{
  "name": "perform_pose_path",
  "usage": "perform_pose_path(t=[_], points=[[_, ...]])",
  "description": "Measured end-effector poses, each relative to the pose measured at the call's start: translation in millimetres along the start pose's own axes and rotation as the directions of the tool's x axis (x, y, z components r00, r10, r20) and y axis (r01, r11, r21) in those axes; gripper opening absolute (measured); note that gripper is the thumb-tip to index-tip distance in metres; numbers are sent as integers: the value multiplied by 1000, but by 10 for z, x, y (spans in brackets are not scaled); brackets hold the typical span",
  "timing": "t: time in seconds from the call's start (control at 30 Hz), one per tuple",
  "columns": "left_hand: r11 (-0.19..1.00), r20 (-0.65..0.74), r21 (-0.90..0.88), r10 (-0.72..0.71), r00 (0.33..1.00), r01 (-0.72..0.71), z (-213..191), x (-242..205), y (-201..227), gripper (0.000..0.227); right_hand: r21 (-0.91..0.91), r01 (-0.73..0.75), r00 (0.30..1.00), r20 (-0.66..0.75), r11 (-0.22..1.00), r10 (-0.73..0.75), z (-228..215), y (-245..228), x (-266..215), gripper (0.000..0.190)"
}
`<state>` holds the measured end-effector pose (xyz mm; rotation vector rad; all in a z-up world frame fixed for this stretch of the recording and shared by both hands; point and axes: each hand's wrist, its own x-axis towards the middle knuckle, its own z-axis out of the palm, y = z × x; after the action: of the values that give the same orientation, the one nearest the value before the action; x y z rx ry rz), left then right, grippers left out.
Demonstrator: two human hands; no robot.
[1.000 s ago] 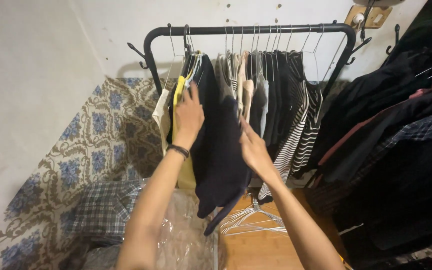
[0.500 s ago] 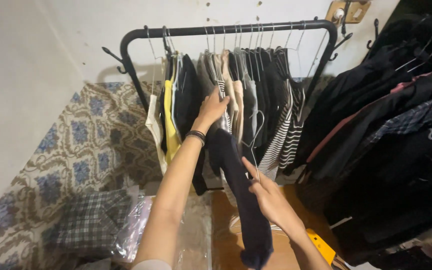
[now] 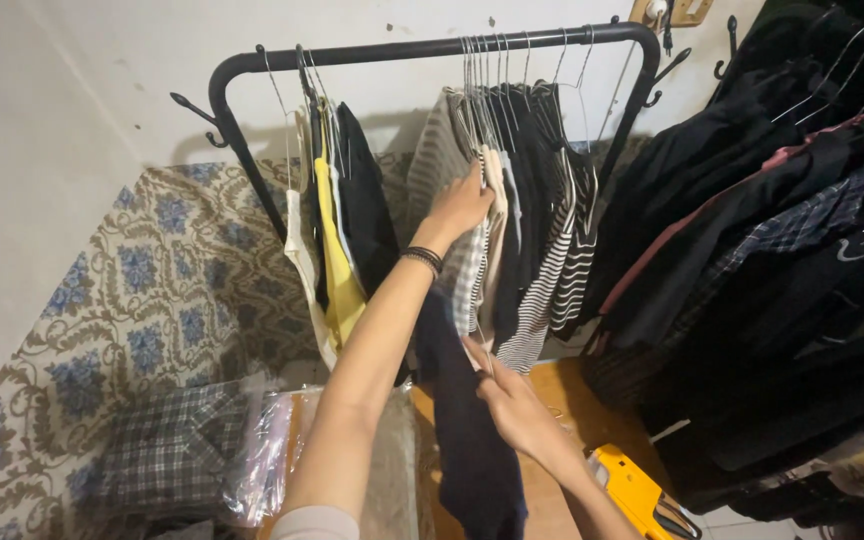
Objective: Tagging a shirt with a tagging gun and hanging it on a clothing rack.
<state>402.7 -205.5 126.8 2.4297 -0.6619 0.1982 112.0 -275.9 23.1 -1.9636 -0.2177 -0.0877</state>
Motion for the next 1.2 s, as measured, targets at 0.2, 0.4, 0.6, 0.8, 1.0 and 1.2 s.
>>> perform_pose_path(t=[0.2,0.4,0.6,0.8,1.0,1.2], points=[[997,-10,-52,49,999,-50,-140,105,-399,72,-87,-74,996,-63,993,69,-25,-829,490,67],[997,-410,74,26,912,5,-853,-799,-389,47,-201,517,817,-173,832,-549,-18,-597,1594,61],[900,-679,399,160,716,177,-740,-1079,-1009,51,-275,213,933,-228,938,-279,-112,-1428,1927,65],[724,-586,612,147,797,317,-754,-1187,-915,59,-401,533,724,-240,745,-646,-188,-826,3123,56],[759,-599,585,166,783,287,-762,-1235,-871,57,-396,257,888,-264,881,-377,-122,-934,3533,56],[799,-613,562,231,755,212,-659,-1123,-1105,53,-439,195,906,-261,877,-332,62,-655,4102,56]])
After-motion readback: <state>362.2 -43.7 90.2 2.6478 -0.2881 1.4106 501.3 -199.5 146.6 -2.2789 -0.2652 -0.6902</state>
